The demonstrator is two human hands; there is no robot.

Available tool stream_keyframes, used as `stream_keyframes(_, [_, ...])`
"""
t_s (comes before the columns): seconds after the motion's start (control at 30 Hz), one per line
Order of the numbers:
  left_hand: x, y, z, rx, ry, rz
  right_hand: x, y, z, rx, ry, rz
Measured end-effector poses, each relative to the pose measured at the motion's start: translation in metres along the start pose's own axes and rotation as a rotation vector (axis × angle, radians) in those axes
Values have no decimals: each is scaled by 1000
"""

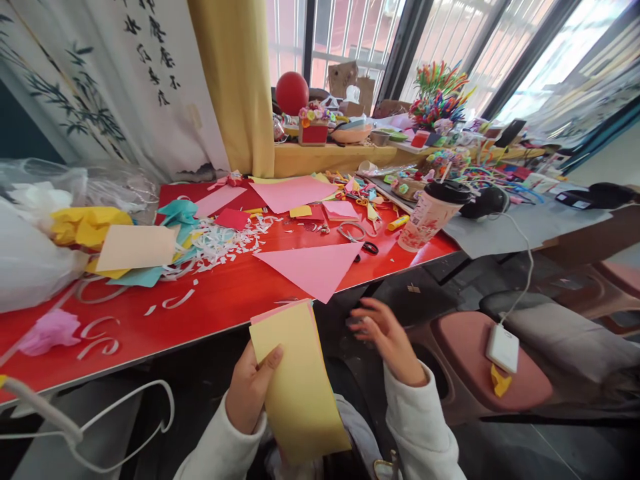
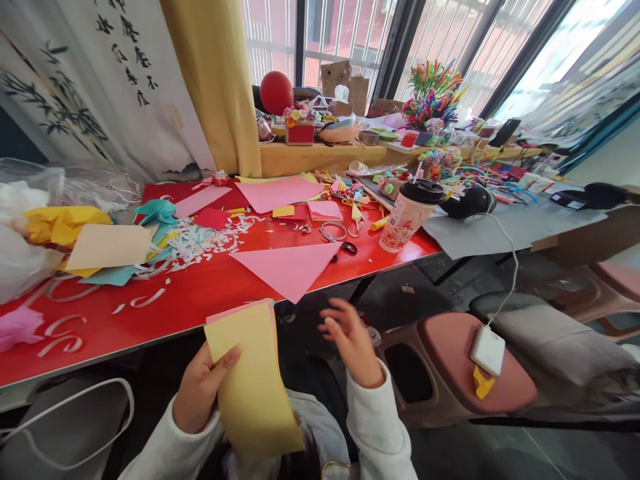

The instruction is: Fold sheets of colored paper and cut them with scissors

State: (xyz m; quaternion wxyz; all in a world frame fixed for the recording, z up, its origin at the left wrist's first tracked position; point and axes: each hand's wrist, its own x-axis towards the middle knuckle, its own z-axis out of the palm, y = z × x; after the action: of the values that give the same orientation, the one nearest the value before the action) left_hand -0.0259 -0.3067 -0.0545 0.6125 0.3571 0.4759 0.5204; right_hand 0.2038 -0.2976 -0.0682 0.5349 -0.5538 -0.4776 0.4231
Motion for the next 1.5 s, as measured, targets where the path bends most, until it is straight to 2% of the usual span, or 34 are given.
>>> stream_keyframes(0.07, [0, -1, 1, 1, 9, 13, -12, -8, 23, 94, -341, 85])
stream_keyframes(0.1, [-1, -2, 2, 14, 9, 20, -18, -11, 35, 114, -437, 105])
stream_keyframes(0.17, [-1, -4, 4, 63, 24, 45, -29, -17, 58, 82, -487, 66])
stream_keyframes(0.23, [-3, -6, 7, 111, 61, 84, -36, -21, 74, 7, -474, 51])
stream_keyframes(0.3, [-3, -9, 10, 148, 96, 111, -38, -21, 81, -77, -445, 62])
stream_keyframes(0.4, [-1, -11, 10, 228, 86, 107, -34, -19, 80, -159, -424, 65])
stream_keyframes(0.53, [10, -1, -10, 342, 46, 160, -31, -17, 74, -254, -394, -55])
stream_keyframes(0.63, [15, 17, -35, 451, 61, 364, -36, -20, 77, -370, -500, -196])
stream_keyframes(0.67, [15, 23, -42, 530, 41, 425, -39, -21, 80, -414, -563, -252])
stream_keyframes(0.73, [11, 34, -54, 709, -80, 475, -44, -24, 86, -502, -657, -378])
stream_keyframes(0.8, [5, 40, -60, 822, -242, 398, -45, -28, 90, -578, -703, -456])
stream_keyframes(0.83, [2, 42, -61, 831, -282, 345, -44, -30, 90, -603, -723, -459])
stream_keyframes(0.87, [-1, 42, -62, 818, -264, 307, -42, -32, 87, -615, -746, -437])
stream_keyframes(0.9, [-3, 43, -62, 794, -185, 295, -38, -34, 82, -605, -782, -401])
stream_keyframes(1.0, [-4, 43, -65, 731, 255, 386, -25, -36, 61, -384, -887, -280])
stream_keyframes(1.03, [-3, 44, -65, 720, 414, 419, -22, -36, 54, -270, -875, -243])
stream_keyframes(1.1, [1, 45, -65, 638, 681, 488, -16, -35, 50, -42, -768, -191])
stream_keyframes(1.17, [5, 46, -59, 473, 859, 586, -11, -35, 59, 117, -579, -174])
stream_keyframes(1.2, [8, 46, -55, 379, 907, 648, -7, -35, 67, 158, -479, -187])
stream_keyframes(1.3, [18, 41, -45, 194, 927, 841, 9, -35, 100, 82, -202, -307])
stream_keyframes(1.37, [27, 33, -46, 169, 888, 895, 22, -32, 118, -58, -114, -400])
stream_keyframes(1.5, [48, 10, -66, 331, 829, 705, 40, -16, 135, -175, 3, -432])
